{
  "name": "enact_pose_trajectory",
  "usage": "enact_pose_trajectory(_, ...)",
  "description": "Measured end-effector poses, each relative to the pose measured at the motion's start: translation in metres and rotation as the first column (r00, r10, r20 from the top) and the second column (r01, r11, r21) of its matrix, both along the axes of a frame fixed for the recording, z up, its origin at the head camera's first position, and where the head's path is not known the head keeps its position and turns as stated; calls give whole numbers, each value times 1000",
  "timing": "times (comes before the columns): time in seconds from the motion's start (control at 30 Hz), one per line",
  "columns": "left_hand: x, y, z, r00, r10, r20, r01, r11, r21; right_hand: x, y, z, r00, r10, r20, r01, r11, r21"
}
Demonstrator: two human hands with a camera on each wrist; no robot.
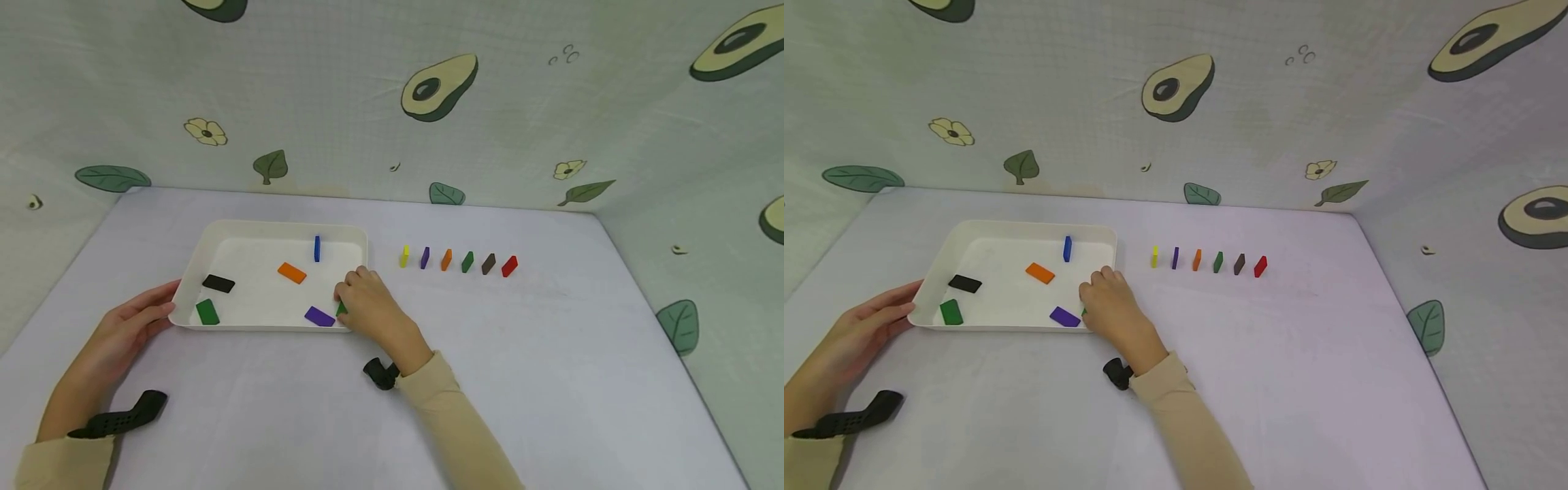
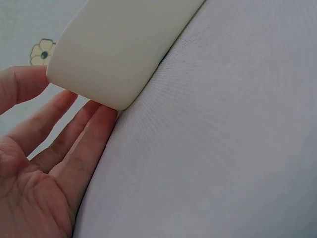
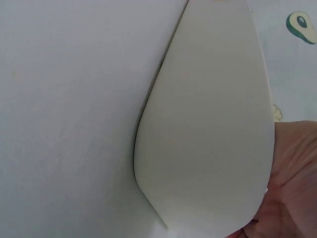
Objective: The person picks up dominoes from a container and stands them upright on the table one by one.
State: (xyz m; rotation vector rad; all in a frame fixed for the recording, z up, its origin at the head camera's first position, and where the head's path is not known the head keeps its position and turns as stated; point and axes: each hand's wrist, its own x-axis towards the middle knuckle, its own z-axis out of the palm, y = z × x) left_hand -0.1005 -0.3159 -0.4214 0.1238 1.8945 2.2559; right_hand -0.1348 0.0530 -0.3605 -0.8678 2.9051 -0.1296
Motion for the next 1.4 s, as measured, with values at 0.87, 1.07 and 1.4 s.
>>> enact_pose_trajectory(0.87,1,0,-2,1000,7,2,-7,1000,-20,-3,7,-5,997,64,-47,-71,981,-181)
enact_pose_trajectory(1.07,1,0,-1,1000,-1,-2,1,1000,7,-2,11,-3,995,84,-46,-95,948,-305)
enact_pose_trajectory(1.4,0,0,-2,1000,7,1,-7,1000,-17,0,13,0,996,86,-27,-90,904,-418)
